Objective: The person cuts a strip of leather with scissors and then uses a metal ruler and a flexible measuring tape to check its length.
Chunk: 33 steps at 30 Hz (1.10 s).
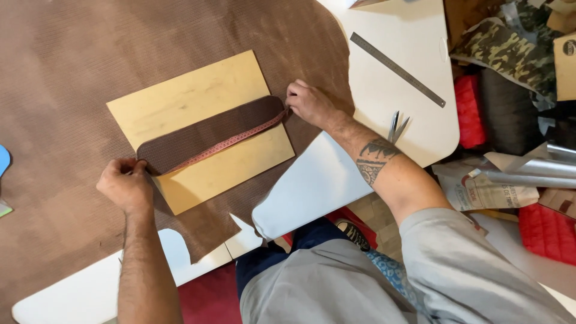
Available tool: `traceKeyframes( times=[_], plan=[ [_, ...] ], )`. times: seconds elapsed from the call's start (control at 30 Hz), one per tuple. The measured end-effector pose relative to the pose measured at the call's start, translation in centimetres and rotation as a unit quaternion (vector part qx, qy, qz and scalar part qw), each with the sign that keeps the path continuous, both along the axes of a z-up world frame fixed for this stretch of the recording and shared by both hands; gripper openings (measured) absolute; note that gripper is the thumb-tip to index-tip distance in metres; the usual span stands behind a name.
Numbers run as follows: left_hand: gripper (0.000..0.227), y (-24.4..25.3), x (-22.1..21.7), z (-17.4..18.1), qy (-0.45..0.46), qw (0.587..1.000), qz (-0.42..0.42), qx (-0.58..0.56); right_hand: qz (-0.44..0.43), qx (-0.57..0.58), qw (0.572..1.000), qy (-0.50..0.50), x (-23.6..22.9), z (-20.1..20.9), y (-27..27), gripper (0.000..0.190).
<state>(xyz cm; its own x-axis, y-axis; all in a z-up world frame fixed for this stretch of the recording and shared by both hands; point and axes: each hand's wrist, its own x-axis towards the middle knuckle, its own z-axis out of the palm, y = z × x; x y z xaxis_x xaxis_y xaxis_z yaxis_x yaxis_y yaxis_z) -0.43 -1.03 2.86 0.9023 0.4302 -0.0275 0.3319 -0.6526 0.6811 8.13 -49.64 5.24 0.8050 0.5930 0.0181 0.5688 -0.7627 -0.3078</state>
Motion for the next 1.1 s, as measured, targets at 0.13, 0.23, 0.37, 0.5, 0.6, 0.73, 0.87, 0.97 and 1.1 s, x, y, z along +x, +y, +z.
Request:
traceKeyframes(
  times=[0.13,0.23,0.37,0.5,0.6,0.73,0.87,0.97,1.1],
  plan=[
    [0.021,0.0,-0.1,-0.1,0.016,1.000,0.002,0.017,0.012,-0.013,1.000,0.025,0.0,-0.6,-0.1,0.009],
    [0.022,0.3,-0.2,-0.5,-0.004,1.000,-0.003,0.006,0.033,-0.018,0.999,0.024,-0.3,-0.2,0.1,0.012],
    [0.022,-0.1,-0.2,0.2,-0.005,1.000,0.004,-0.001,0.062,-0.020,0.998,-0.016,-0.8,-0.3,-0.2,0.022],
    [0.024,-0.2,0.0,0.1,0.008,1.000,0.018,0.001,0.062,-0.045,0.997,-0.029,-0.8,-1.5,-0.4,0.021],
    [0.024,-0.3,-0.1,0.3,0.015,1.000,0.020,-0.016,0.089,-0.057,0.993,-0.057,-0.9,-1.5,-0.3,0.025],
    [0.023,-0.2,-0.1,0.1,0.009,1.000,0.013,0.004,0.092,-0.080,0.989,-0.087,-0.9,-1.5,-0.2,0.025],
    [0.023,-0.1,-0.3,-0.3,-0.016,1.000,-0.001,-0.001,0.100,-0.087,0.986,-0.099,-0.7,-1.0,-0.1,0.029],
    [0.023,0.1,-0.3,-0.4,-0.012,1.000,0.000,0.008,0.094,-0.057,0.988,-0.109,-0.7,-1.2,0.0,0.028],
    [0.023,-0.2,-0.2,0.2,0.018,1.000,0.015,0.008,0.106,-0.075,0.984,-0.124,-0.3,-1.0,0.1,0.027]
  ],
)
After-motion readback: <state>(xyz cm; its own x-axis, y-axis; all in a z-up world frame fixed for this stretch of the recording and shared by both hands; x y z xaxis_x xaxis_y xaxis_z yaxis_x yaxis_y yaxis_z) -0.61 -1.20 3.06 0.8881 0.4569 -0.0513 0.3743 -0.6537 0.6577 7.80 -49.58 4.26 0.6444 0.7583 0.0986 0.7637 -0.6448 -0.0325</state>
